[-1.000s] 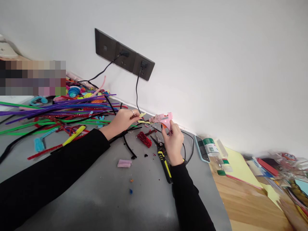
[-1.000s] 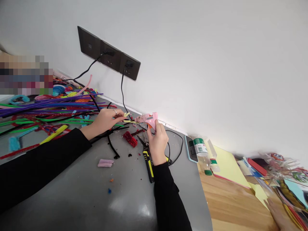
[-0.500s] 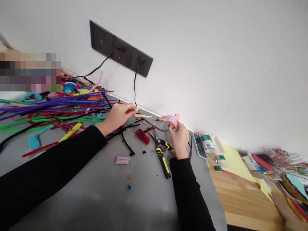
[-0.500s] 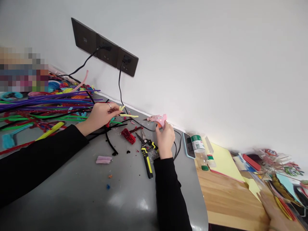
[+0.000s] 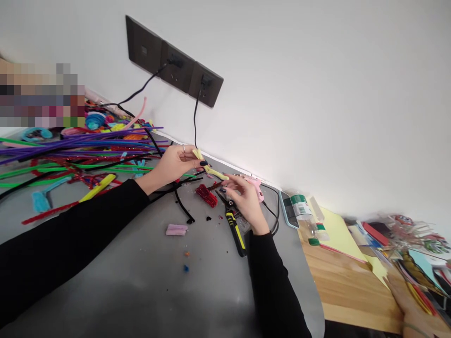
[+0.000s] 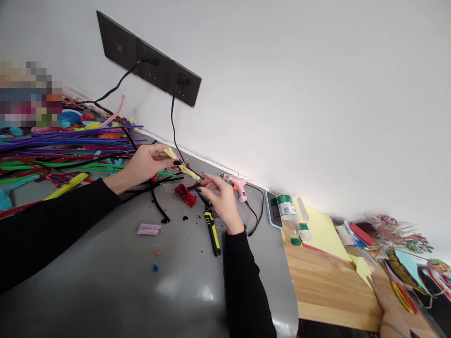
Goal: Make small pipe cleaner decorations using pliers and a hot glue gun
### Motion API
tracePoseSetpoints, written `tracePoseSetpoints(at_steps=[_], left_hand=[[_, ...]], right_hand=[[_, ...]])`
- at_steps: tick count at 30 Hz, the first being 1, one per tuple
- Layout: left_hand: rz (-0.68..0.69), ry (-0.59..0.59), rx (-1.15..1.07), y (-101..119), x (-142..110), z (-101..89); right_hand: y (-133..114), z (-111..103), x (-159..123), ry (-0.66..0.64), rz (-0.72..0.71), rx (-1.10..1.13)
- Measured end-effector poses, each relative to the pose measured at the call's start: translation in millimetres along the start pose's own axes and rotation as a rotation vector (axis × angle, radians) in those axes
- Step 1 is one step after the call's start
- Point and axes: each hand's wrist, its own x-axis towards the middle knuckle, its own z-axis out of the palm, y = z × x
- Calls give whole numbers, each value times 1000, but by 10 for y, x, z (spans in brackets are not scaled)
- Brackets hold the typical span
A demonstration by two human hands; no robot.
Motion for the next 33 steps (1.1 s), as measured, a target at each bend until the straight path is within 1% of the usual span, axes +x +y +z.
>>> tracePoseSetpoints(at_steps=[2,4,5,7,9,11,12,14,16,18,20,22,23,24,25,27,28,29,30,31,33], left_hand=[[-20,-52,-36,15,-13,15],[-27,-97,-31,15,-20,23],[-28,-106,-16,8,-20,24],[-29,-70,30,-15,-12,18],[-17,37,97,-44,-1,-3],[1,174,191,-74,4,-36],[6,231,245,-90,4,-53],[2,304,346,-123,5,-86],[-14,326,424,-153,17,-111],[-20,314,476,-158,40,-128],[13,287,526,-113,57,-146],[106,237,590,-12,33,-175],[162,190,625,51,-3,-194],[214,118,653,115,-56,-216],[249,13,671,171,-125,-240],[301,-296,695,232,-296,-285],[330,-450,710,229,-386,-304],[361,-561,729,205,-469,-319],[384,-615,758,164,-540,-330],[399,-639,788,115,-595,-337],[421,-619,816,25,-650,-344]], right_hand=[[-69,114,-18,-125,10,117],[-106,160,-33,-171,7,162],[-115,158,-37,-165,-2,149],[-115,119,-38,-94,-29,50],[-94,61,-30,27,-68,-113],[-54,14,-20,127,-109,-275],[-30,0,-16,157,-122,-338],[19,-6,-16,191,-113,-436],[59,6,-27,212,-51,-519],[81,23,-45,208,25,-588],[86,39,-60,199,61,-613],[78,53,-62,205,37,-589],[71,61,-58,217,13,-570],[63,68,-52,233,-13,-549],[54,76,-44,252,-39,-528],[33,92,-28,300,-82,-487],[21,100,-23,323,-100,-468],[9,107,-19,344,-118,-448],[-5,115,-18,360,-136,-430],[-19,124,-19,372,-156,-414],[-47,141,-24,376,-194,-390]])
